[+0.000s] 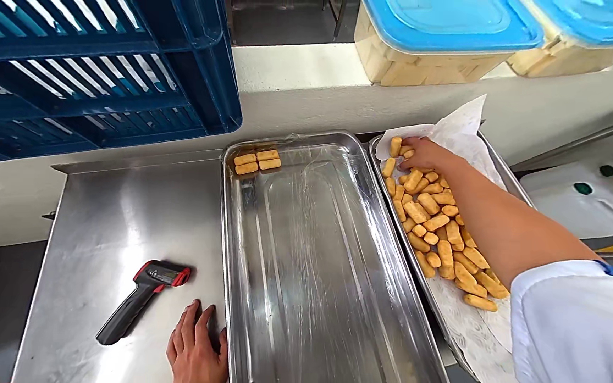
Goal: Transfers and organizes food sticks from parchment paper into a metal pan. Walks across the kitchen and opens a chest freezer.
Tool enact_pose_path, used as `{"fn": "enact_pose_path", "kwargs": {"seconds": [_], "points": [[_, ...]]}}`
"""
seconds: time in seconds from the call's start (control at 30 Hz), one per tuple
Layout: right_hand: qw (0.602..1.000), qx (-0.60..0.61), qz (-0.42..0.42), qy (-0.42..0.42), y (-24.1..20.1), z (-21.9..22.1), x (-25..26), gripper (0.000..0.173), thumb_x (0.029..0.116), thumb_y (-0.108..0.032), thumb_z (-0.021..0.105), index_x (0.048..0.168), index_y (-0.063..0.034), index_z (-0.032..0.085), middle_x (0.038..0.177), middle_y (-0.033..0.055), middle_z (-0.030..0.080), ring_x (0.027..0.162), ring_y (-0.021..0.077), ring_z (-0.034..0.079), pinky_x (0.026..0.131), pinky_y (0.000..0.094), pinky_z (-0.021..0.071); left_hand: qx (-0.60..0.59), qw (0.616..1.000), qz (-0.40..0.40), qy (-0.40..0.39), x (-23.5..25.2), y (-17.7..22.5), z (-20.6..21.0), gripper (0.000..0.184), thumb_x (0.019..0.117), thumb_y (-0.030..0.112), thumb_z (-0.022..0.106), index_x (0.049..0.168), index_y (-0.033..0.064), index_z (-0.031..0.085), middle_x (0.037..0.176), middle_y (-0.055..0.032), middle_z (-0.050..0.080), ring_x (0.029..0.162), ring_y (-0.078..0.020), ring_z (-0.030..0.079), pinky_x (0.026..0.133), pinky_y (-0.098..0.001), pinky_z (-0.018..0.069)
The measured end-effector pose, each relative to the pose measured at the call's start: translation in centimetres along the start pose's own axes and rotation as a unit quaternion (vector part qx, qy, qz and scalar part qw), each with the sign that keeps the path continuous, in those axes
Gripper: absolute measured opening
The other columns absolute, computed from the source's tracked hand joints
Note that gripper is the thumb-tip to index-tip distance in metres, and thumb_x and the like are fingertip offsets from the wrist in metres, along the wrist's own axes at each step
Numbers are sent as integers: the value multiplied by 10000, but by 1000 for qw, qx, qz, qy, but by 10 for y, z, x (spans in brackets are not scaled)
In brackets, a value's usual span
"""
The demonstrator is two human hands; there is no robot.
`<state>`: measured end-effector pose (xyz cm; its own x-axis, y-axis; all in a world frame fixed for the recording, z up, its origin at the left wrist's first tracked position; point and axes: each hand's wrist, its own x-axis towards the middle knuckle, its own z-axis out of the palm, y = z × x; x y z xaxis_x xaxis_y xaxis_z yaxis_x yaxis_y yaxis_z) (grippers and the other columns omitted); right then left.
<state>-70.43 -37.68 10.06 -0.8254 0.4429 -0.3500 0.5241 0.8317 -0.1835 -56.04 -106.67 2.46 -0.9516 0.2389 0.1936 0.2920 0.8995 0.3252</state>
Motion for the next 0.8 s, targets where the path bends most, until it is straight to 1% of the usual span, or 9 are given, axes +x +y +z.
{"fn": "enact_pose_path", "kwargs": {"seconds": [0.07,0.13,0.2,0.27,0.4,0.5,0.6,0.73,0.8], "points": [[1000,-11,0,-8,1,-1,1,795,731,-214,925,1425,-107,553,1371,403,484,1236,589,508,948,750,431,-1,1000,1,-4,0,2,0,595,973,483,350,1278,72,654,1445,-252,558,1400,-412,476,1154,-569,295],[999,28,-26,8,1,-6,-3,700,739,-137,903,1363,-39,601,1290,378,568,1217,566,537,971,747,422,-2,1000,3,-5,1,1,0,595,973,481,357,1282,68,653,1444,-258,558,1396,-423,478,1147,-583,301],[993,119,-8,21,-1,-17,-11,613,805,-107,852,1351,-17,587,1228,342,622,1126,509,613,930,706,474,-5,1000,1,-6,1,1,1,600,969,488,358,1283,72,655,1446,-253,558,1392,-417,484,1147,-579,303],[975,220,21,25,-12,-32,-31,598,871,-124,798,1401,-54,530,1249,300,618,1024,453,655,836,634,551,-4,1000,0,-7,0,1,2,594,967,483,357,1284,79,656,1452,-246,555,1395,-405,484,1151,-569,304],[965,258,-51,-4,-99,-40,-89,615,855,-115,826,1399,-63,545,1278,253,614,1031,394,674,866,580,582,1,1000,-3,-4,0,0,1,600,962,494,348,1281,94,661,1456,-230,558,1399,-395,482,1149,-565,304],[973,164,-156,-44,-182,4,-113,621,782,-191,891,1335,-77,632,1216,242,660,1096,392,653,929,611,526,-5,1000,0,-6,-1,0,-1,592,975,476,365,1289,69,659,1453,-247,557,1399,-419,479,1156,-582,297],[984,59,-147,-78,-236,55,-111,618,768,-261,889,1323,-140,645,1307,303,558,1177,492,575,895,670,510,-8,1000,2,-1,1,2,0,572,971,447,380,1278,55,661,1436,-264,563,1390,-437,483,1148,-591,303],[982,36,-153,-104,-236,69,-100,682,868,-504,787,1415,-146,591,1357,300,535,1182,481,585,908,657,516,-2,1000,0,-5,2,1,-1,595,975,481,355,1282,72,659,1447,-249,559,1398,-411,481,1153,-575,303],[976,54,-170,-128,-220,56,-95,723,935,-548,701,1494,-123,529,1404,277,537,1224,441,590,986,648,488,0,1000,-2,2,1,1,1,599,964,496,350,1275,93,664,1445,-230,567,1395,-390,489,1148,-563,311]]}}
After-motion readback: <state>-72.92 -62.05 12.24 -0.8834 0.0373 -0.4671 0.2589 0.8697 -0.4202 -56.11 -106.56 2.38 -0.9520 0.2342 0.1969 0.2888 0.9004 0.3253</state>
